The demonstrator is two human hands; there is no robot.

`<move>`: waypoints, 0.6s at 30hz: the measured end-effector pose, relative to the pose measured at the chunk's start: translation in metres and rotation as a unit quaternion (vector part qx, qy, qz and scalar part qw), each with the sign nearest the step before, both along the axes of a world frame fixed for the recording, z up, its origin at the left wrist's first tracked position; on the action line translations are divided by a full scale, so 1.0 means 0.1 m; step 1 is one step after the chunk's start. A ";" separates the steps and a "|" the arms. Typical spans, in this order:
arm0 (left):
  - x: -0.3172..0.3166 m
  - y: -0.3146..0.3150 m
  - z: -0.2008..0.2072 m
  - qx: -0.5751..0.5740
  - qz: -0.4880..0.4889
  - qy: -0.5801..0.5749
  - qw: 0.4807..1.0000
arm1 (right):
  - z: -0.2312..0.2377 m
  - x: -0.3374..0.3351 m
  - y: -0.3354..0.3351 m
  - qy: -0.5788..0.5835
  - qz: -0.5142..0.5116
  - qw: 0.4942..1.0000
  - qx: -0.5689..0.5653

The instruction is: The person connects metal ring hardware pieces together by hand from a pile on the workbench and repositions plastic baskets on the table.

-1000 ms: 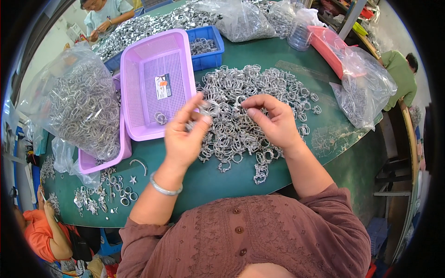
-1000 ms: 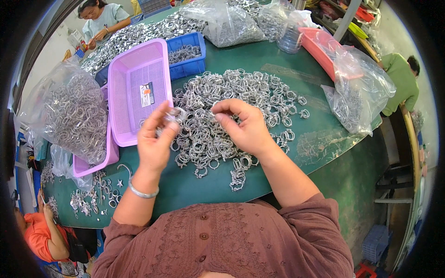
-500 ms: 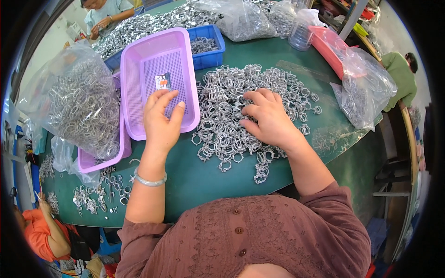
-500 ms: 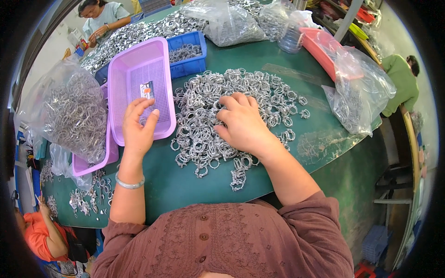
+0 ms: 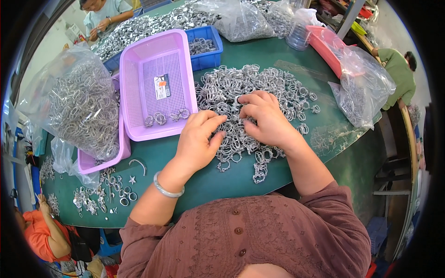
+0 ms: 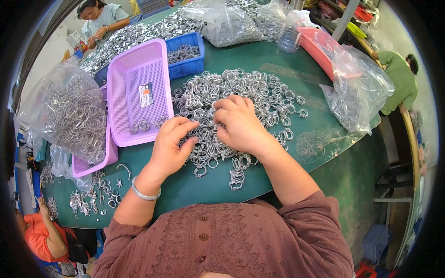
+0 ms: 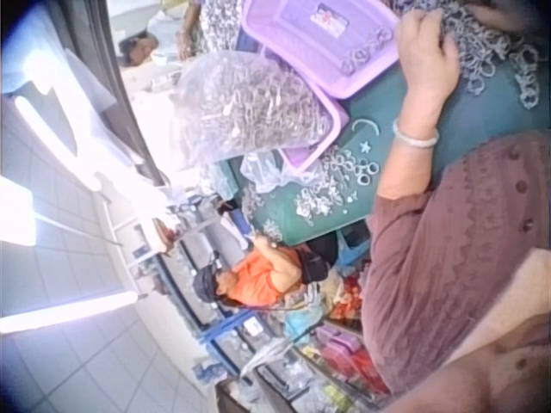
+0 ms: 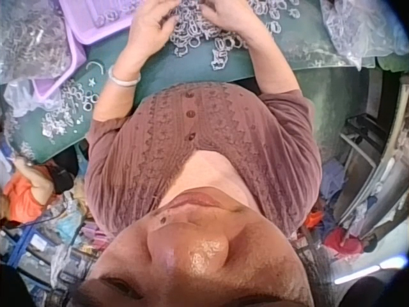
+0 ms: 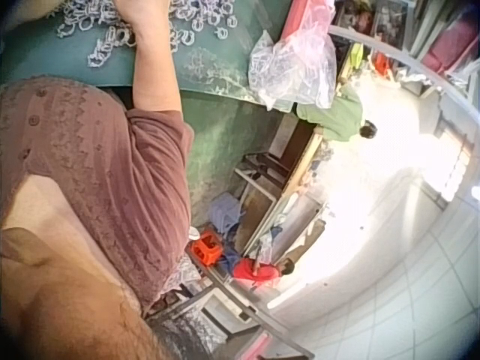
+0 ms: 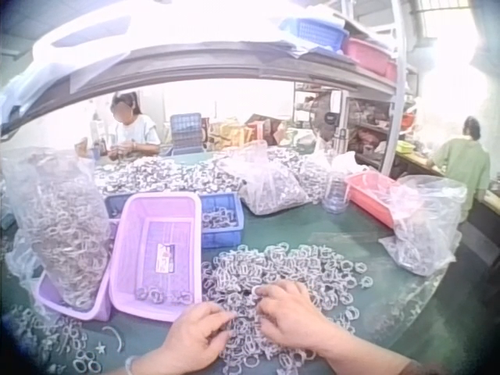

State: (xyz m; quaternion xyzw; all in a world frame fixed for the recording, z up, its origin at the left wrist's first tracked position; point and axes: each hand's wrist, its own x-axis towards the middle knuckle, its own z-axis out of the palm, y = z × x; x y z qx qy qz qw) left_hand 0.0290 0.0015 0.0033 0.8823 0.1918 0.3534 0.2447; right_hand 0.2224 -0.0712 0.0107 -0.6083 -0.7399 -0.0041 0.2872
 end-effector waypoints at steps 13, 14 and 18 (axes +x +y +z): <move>0.03 0.05 -0.01 0.002 0.004 0.009 1.000 | 0.04 -0.05 0.07 0.029 -0.002 1.000 -0.004; 0.04 0.03 -0.01 -0.006 0.004 -0.007 1.000 | 0.05 -0.05 0.07 0.029 -0.002 1.000 -0.004; 0.06 0.01 -0.01 -0.134 -0.008 -0.054 0.990 | 0.14 -0.05 0.13 0.175 0.072 0.982 0.009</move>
